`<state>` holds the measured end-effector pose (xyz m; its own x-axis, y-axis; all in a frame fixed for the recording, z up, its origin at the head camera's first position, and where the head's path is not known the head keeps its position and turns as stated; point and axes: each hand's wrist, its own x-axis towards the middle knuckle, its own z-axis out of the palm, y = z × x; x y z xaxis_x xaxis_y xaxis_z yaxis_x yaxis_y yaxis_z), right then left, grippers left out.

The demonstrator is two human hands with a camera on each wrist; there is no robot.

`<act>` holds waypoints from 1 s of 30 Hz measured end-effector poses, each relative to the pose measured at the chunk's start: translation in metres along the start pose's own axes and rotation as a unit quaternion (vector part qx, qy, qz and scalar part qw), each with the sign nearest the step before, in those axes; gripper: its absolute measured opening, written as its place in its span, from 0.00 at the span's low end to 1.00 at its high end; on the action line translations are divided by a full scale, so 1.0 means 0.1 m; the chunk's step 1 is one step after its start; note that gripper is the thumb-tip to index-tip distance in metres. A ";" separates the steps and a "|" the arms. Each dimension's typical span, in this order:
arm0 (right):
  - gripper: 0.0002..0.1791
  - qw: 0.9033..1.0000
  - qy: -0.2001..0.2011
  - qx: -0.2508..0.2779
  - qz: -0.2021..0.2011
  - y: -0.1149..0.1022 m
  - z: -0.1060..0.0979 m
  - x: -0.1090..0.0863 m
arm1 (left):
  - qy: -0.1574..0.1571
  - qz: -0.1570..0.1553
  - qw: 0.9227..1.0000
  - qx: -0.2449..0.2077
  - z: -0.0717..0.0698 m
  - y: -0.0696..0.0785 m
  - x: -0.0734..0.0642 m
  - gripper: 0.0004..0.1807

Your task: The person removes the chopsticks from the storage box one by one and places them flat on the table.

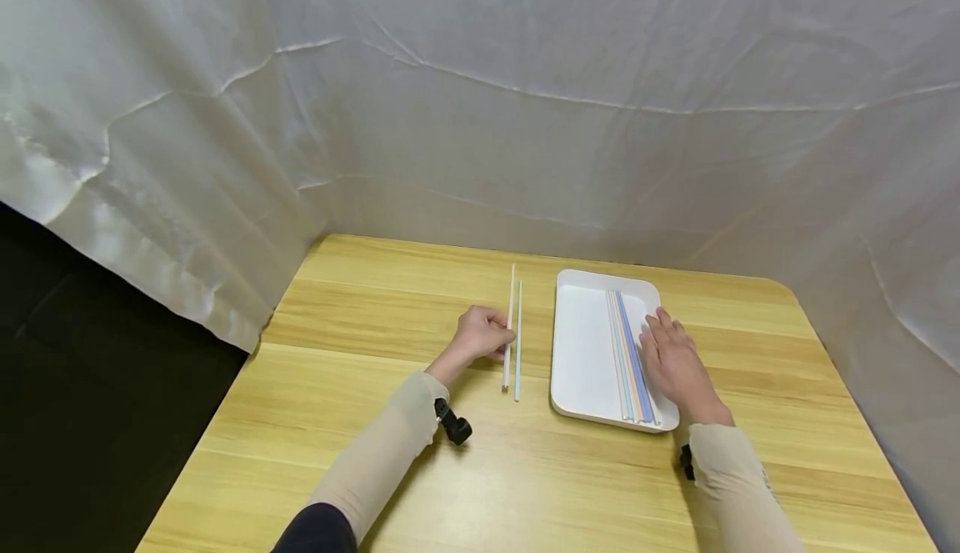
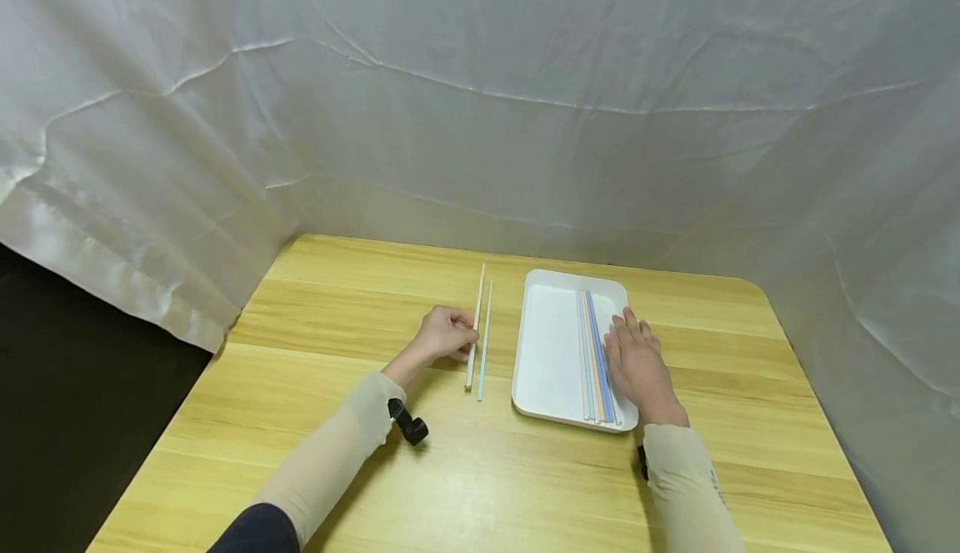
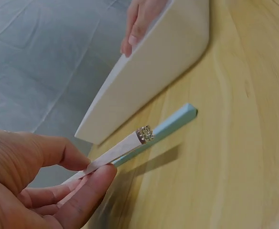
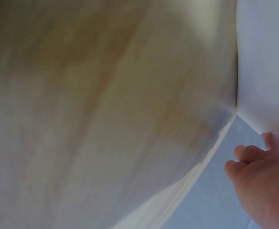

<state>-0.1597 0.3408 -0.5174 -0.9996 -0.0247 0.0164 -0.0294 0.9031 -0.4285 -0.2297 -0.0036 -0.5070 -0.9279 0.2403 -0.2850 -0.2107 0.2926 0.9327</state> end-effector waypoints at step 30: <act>0.36 1.000 -0.012 0.003 0.004 0.01 -0.01 0.01 | 0.034 -0.029 0.994 0.098 -0.02 0.00 -0.05 0.06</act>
<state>-0.1606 0.3422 -0.5168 -0.9996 -0.0282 -0.0085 -0.0217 0.9004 -0.4346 -0.2261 -0.0069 -0.5049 -0.9362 0.1558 -0.3150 -0.2068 0.4806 0.8522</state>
